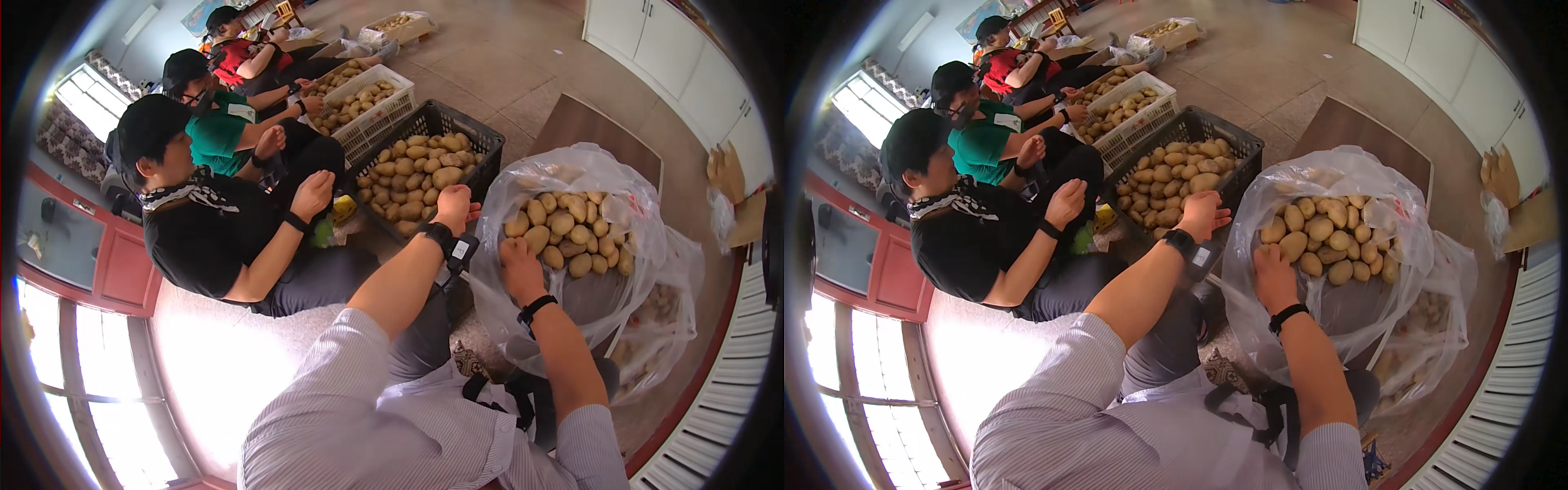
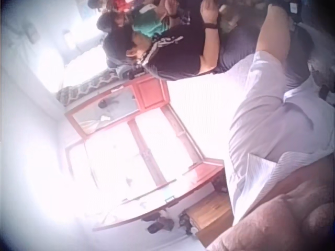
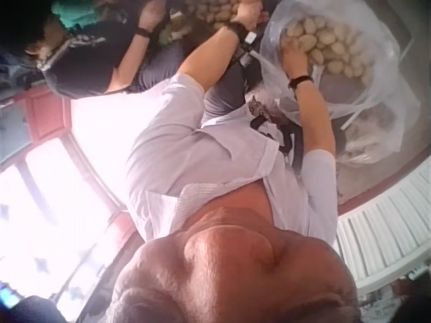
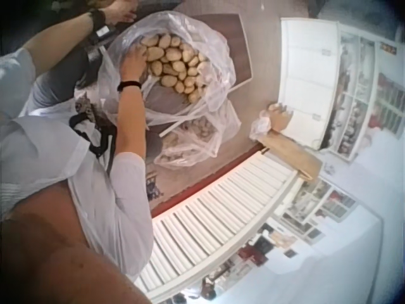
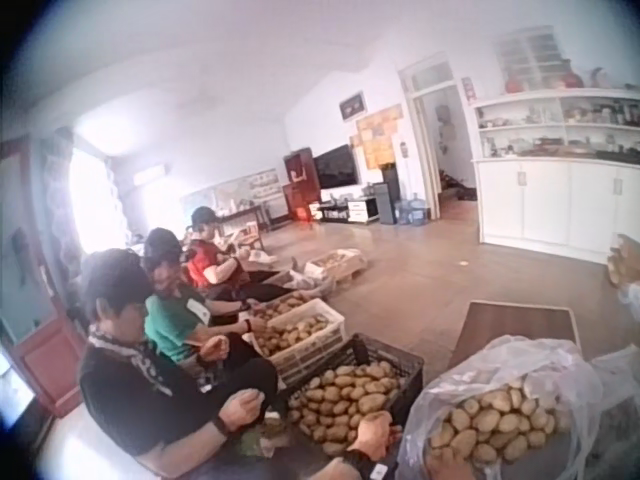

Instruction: The person sorts potatoes by hand, picking them up from a plastic bag and placing them into a black crate while also moving potatoes within the bag.

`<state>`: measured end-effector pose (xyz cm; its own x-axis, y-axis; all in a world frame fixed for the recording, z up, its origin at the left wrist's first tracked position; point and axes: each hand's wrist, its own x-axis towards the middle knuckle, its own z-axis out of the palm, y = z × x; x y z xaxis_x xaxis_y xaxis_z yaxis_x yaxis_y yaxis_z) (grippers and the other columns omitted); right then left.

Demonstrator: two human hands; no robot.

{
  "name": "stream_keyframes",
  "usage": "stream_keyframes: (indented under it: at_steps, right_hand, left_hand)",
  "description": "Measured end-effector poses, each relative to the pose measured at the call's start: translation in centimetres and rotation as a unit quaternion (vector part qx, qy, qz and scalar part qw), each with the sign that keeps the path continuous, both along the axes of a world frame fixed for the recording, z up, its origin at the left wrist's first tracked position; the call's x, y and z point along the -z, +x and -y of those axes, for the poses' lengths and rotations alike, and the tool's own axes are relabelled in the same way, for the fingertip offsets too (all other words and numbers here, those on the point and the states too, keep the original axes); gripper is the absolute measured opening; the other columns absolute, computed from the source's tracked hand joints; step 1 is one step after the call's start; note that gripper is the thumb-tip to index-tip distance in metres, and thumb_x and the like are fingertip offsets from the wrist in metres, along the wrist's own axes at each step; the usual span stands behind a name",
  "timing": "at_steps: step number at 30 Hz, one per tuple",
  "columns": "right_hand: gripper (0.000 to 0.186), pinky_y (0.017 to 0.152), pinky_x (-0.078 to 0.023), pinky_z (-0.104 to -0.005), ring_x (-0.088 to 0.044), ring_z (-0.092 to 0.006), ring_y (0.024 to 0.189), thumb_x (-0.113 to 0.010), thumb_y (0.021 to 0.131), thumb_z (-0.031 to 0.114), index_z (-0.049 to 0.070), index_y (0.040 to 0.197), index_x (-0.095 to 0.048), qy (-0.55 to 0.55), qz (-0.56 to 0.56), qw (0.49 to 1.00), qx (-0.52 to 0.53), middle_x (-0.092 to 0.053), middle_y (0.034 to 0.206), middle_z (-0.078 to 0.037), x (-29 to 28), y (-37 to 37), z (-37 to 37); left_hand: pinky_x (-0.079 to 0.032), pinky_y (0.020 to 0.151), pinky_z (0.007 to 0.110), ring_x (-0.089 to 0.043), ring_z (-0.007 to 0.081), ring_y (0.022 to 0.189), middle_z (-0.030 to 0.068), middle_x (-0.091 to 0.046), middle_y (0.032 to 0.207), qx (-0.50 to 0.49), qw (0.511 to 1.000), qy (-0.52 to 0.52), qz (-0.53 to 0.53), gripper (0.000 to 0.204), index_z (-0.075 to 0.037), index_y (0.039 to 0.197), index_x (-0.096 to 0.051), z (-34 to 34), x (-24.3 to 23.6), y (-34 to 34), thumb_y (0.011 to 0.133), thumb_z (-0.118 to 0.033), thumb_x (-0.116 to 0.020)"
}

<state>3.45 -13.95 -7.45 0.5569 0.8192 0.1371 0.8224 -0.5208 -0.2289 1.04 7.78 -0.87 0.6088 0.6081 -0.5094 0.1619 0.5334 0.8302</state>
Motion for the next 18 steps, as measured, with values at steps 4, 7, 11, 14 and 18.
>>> stream_keyframes:
  at_steps: [4, 7, 11, 14, 18]
  right_hand:
    - [0.034, 0.074, -0.053, -0.0479, -0.06, -0.0408, 0.092, -0.055, 0.083, 0.01, 0.012, 0.116, -0.054, -0.009, -0.012, 1.0, 0.015, -0.05, 0.126, -0.017, 0.6, 0.0, 0.8]
    - [0.037, 0.072, -0.054, -0.0481, -0.061, -0.04, 0.088, -0.055, 0.084, 0.011, 0.012, 0.121, -0.052, -0.041, -0.051, 0.998, 0.013, -0.049, 0.127, -0.017, 1.1, -0.1, 1.6]
    - [0.039, 0.07, -0.055, -0.0466, -0.062, -0.0392, 0.086, -0.056, 0.084, 0.01, 0.012, 0.122, -0.052, -0.081, -0.038, 0.996, 0.006, -0.049, 0.128, -0.017, 1.4, -0.8, 3.2]
    - [0.039, 0.071, -0.056, -0.0455, -0.062, -0.039, 0.087, -0.058, 0.082, 0.007, 0.012, 0.121, -0.053, -0.032, -0.019, 0.999, 0.004, -0.049, 0.127, -0.017, 1.5, -1.2, 3.9]
    - [0.048, 0.077, -0.053, -0.0459, -0.061, -0.0387, 0.091, -0.068, 0.074, 0.009, 0.012, 0.12, -0.051, -0.044, -0.025, 0.998, 0.024, -0.048, 0.124, -0.016, 1.5, -1.6, 4.4]
  left_hand:
    - [-0.057, 0.064, 0.036, -0.063, 0.0236, 0.08, 0.0109, -0.055, 0.108, -0.005, 1.0, 0.015, -0.011, 0.033, -0.003, 0.125, -0.051, 0.3, 0.2, 0.5, 0.094, -0.016, -0.05]
    - [-0.057, 0.064, 0.036, -0.063, 0.0233, 0.08, 0.0104, -0.055, 0.107, 0.001, 1.0, 0.016, -0.011, 0.032, -0.003, 0.123, -0.052, 0.4, 0.3, 0.5, 0.094, -0.016, -0.05]
    - [-0.057, 0.069, 0.037, -0.062, 0.0251, 0.084, 0.0104, -0.051, 0.108, 0.029, 0.999, 0.02, -0.004, 0.033, -0.002, 0.123, -0.051, 0.5, 0.3, 0.7, 0.093, -0.015, -0.051]
    - [-0.057, 0.066, 0.037, -0.062, 0.0244, 0.083, 0.0099, -0.051, 0.106, 0.035, 0.999, 0.02, -0.001, 0.03, -0.002, 0.119, -0.052, 0.7, 0.2, 0.9, 0.092, -0.015, -0.05]
    - [-0.057, 0.063, 0.037, -0.062, 0.024, 0.08, 0.0095, -0.052, 0.103, 0.038, 0.999, 0.035, -0.006, 0.027, -0.002, 0.116, -0.053, 1.4, -0.2, 1.2, 0.092, -0.015, -0.05]
